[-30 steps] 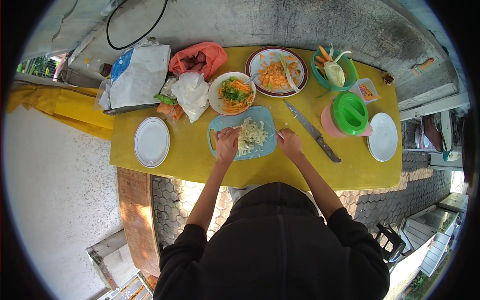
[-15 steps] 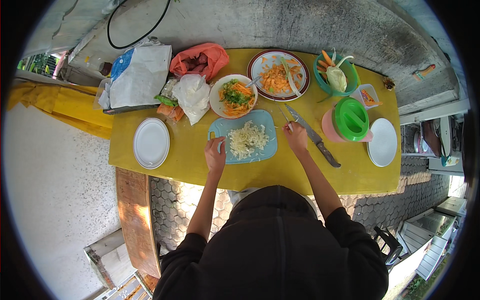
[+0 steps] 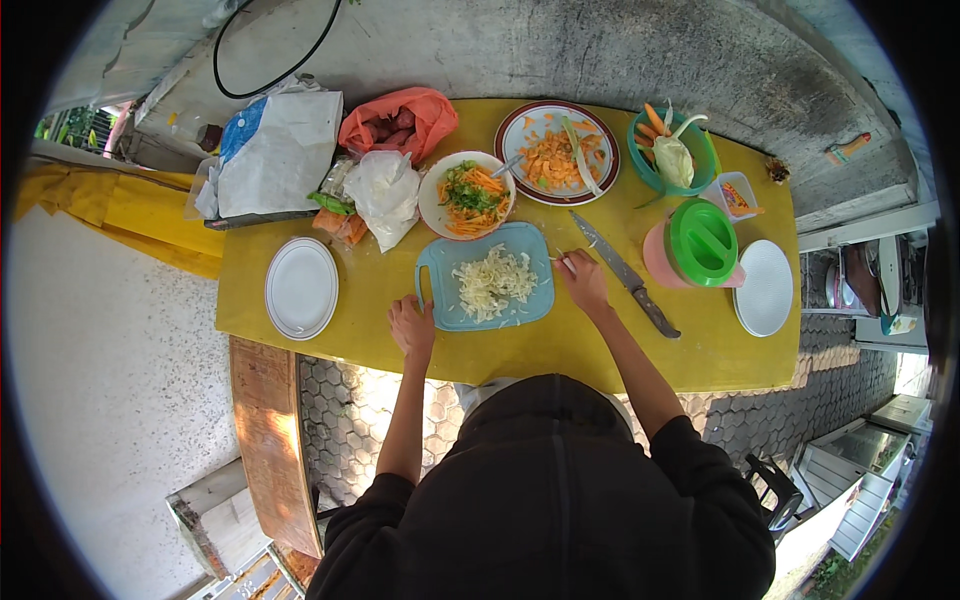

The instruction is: The recorder prepares various vegetables including chopping greens and slicing cabbage at an outdoor table.

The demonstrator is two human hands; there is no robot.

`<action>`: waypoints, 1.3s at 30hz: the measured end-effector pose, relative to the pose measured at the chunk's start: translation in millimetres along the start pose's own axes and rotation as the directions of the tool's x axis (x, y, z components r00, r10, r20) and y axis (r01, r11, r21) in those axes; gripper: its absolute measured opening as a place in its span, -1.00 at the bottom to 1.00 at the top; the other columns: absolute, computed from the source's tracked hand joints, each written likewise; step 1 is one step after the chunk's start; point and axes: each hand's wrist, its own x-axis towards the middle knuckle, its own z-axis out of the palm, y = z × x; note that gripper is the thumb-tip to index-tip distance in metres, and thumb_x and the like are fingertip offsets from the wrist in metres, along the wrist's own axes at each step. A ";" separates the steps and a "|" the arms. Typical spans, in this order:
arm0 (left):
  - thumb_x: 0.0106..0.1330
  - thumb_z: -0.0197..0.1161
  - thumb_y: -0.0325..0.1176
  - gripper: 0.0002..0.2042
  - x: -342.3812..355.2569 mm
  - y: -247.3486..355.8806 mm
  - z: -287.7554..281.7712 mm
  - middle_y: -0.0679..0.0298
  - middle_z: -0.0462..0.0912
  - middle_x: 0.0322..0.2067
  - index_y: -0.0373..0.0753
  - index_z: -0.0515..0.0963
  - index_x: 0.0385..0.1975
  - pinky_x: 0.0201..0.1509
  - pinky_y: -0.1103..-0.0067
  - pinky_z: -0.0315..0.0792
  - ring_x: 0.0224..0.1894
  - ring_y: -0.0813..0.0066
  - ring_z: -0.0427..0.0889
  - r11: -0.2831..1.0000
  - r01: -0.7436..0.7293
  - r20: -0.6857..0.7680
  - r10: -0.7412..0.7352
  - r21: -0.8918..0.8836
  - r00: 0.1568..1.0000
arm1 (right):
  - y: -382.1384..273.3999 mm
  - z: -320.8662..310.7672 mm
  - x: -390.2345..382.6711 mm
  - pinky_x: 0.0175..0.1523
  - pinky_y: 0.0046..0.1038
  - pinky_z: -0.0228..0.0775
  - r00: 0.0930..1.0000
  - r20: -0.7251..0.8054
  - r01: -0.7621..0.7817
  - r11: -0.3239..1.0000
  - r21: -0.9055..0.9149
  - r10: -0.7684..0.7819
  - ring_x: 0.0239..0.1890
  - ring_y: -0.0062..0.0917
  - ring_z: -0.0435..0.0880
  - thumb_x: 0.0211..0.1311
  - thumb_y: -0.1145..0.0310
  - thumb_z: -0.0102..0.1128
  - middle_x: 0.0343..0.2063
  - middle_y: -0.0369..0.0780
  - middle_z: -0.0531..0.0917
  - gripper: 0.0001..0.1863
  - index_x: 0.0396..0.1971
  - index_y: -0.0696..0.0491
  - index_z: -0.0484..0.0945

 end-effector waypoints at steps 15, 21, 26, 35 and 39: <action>0.12 0.11 -0.31 -0.85 -8.7 -2.2 13.2 0.19 0.47 -0.38 -0.22 0.42 -0.37 -0.28 0.33 0.36 -0.27 0.19 0.45 1.000 0.020 0.072 -0.018 -0.023 0.997 | -21.1 17.6 0.2 -0.39 -0.28 0.39 0.997 0.064 0.042 0.988 -0.147 -0.033 -0.46 -0.23 0.54 0.09 0.33 0.05 -0.44 -0.18 0.51 -0.87 -0.45 0.08 0.46; 0.07 0.10 -0.50 -0.75 -37.4 22.6 21.9 0.20 0.51 -0.55 -0.35 0.34 -0.23 -0.38 0.49 0.39 -0.48 0.33 0.50 0.621 0.246 0.181 -0.168 -0.744 0.969 | -32.1 14.0 -11.2 -0.38 -0.32 0.37 0.990 0.123 0.051 0.986 0.158 -0.071 -0.44 -0.24 0.54 0.04 0.32 0.11 -0.38 -0.15 0.53 -0.84 -0.45 0.11 0.45; 0.03 0.19 -0.39 -0.48 -27.1 46.1 27.8 0.10 0.46 -0.40 -0.39 0.21 0.00 -0.22 0.40 0.36 -0.35 0.24 0.47 0.850 0.126 0.002 -0.145 -0.511 0.989 | -21.5 -15.1 4.4 -0.32 -0.26 0.39 0.979 -0.145 -0.168 0.968 -0.188 0.142 -0.38 -0.17 0.55 0.02 0.31 0.13 -0.35 -0.09 0.53 -0.77 -0.35 0.12 0.46; 0.14 0.16 -0.24 -0.60 3.8 41.1 28.0 0.20 0.45 -0.44 -0.37 0.30 -0.12 -0.39 0.53 0.36 -0.46 0.43 0.47 0.645 0.523 0.572 -0.159 -0.558 0.805 | 4.9 -10.0 -4.8 -0.27 -0.22 0.37 0.928 -0.027 -0.371 0.927 -0.053 0.371 -0.36 -0.11 0.54 0.07 0.27 0.05 -0.45 0.02 0.56 -0.74 -0.40 0.20 0.46; 0.29 -0.01 -0.23 -0.76 -15.8 27.9 31.0 0.26 0.45 -0.46 -0.28 0.33 -0.23 -0.44 0.62 0.34 -0.49 0.53 0.47 0.201 0.632 0.622 -0.117 -0.748 0.774 | 10.2 -7.2 -16.2 -0.30 -0.24 0.34 0.941 -0.045 -0.336 0.942 -0.010 0.335 -0.39 -0.11 0.54 0.08 0.24 0.05 -0.57 0.03 0.54 -0.71 -0.47 0.22 0.46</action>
